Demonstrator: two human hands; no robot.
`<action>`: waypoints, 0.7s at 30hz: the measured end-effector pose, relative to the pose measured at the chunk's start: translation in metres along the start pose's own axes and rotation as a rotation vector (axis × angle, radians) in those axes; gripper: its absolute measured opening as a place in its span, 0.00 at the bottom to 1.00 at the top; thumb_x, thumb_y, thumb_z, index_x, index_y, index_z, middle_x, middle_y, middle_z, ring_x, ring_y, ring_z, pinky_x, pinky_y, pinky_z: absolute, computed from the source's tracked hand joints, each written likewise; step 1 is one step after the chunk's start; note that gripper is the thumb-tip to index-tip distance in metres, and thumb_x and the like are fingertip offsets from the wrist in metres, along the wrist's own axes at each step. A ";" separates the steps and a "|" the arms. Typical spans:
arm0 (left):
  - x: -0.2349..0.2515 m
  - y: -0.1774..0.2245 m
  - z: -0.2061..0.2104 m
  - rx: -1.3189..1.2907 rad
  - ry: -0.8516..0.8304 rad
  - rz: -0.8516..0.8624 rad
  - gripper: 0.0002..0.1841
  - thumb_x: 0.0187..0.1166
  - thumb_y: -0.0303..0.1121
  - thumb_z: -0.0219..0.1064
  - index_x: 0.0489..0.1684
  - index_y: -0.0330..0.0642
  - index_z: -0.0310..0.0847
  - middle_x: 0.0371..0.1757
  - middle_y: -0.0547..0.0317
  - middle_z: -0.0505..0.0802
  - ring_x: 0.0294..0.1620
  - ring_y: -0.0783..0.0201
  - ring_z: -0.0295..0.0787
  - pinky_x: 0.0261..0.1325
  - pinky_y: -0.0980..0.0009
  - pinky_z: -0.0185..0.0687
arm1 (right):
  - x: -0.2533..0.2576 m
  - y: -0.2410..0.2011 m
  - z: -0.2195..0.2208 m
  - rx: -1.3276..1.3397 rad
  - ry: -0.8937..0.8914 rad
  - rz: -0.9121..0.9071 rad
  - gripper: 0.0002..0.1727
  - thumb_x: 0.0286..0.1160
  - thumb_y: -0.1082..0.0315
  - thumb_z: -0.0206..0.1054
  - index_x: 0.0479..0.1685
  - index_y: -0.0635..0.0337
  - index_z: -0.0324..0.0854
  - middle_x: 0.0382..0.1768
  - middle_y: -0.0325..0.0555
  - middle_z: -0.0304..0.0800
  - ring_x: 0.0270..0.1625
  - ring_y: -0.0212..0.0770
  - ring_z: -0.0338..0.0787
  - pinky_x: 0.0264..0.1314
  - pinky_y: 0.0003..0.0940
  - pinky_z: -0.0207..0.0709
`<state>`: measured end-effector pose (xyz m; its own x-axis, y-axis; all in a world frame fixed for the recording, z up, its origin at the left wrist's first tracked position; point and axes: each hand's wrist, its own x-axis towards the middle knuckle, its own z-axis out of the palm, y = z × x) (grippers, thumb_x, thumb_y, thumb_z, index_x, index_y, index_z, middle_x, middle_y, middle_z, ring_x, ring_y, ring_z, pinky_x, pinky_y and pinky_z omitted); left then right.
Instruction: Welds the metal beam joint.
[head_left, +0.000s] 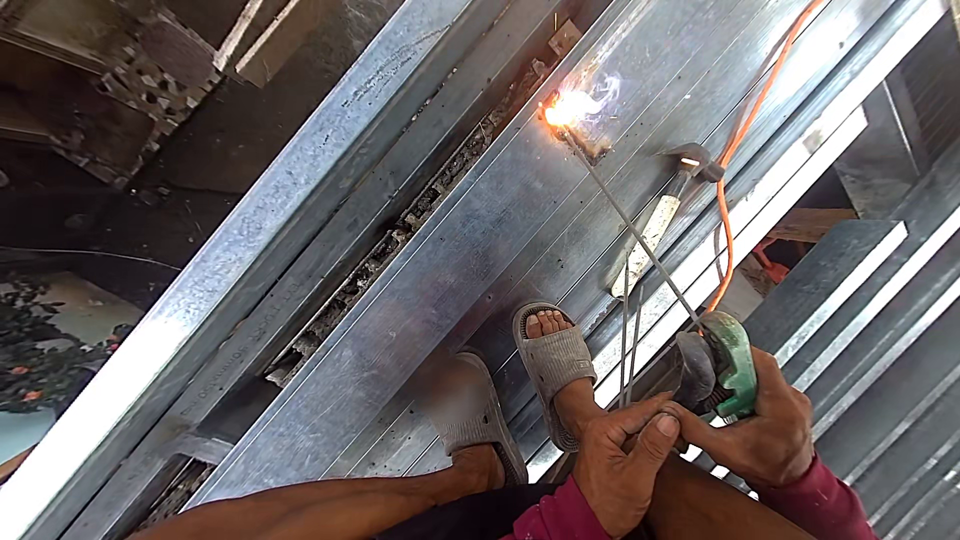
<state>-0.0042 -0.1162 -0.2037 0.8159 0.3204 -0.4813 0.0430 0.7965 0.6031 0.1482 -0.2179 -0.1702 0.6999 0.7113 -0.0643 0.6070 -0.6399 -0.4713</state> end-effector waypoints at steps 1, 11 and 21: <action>0.000 0.000 0.000 0.001 -0.001 0.001 0.17 0.88 0.32 0.61 0.57 0.24 0.87 0.59 0.47 0.95 0.61 0.69 0.92 0.70 0.71 0.84 | 0.000 0.000 0.000 0.001 0.000 0.000 0.50 0.52 0.28 0.76 0.60 0.67 0.78 0.37 0.48 0.93 0.39 0.21 0.89 0.40 0.18 0.81; 0.000 0.001 0.000 -0.004 -0.005 -0.007 0.16 0.88 0.31 0.61 0.58 0.24 0.87 0.58 0.48 0.96 0.60 0.70 0.92 0.69 0.71 0.84 | 0.000 0.000 0.000 0.023 -0.009 0.003 0.48 0.52 0.30 0.78 0.62 0.64 0.78 0.40 0.47 0.94 0.41 0.20 0.89 0.42 0.18 0.82; -0.001 -0.001 -0.001 0.017 -0.008 0.000 0.17 0.89 0.33 0.60 0.57 0.24 0.88 0.55 0.49 0.96 0.58 0.70 0.93 0.67 0.71 0.86 | 0.000 -0.001 0.000 0.005 -0.010 0.004 0.49 0.52 0.29 0.77 0.60 0.67 0.78 0.37 0.48 0.93 0.39 0.20 0.88 0.40 0.17 0.81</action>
<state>-0.0059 -0.1163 -0.2046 0.8204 0.3159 -0.4766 0.0532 0.7877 0.6137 0.1475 -0.2176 -0.1699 0.6984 0.7118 -0.0744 0.6027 -0.6411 -0.4752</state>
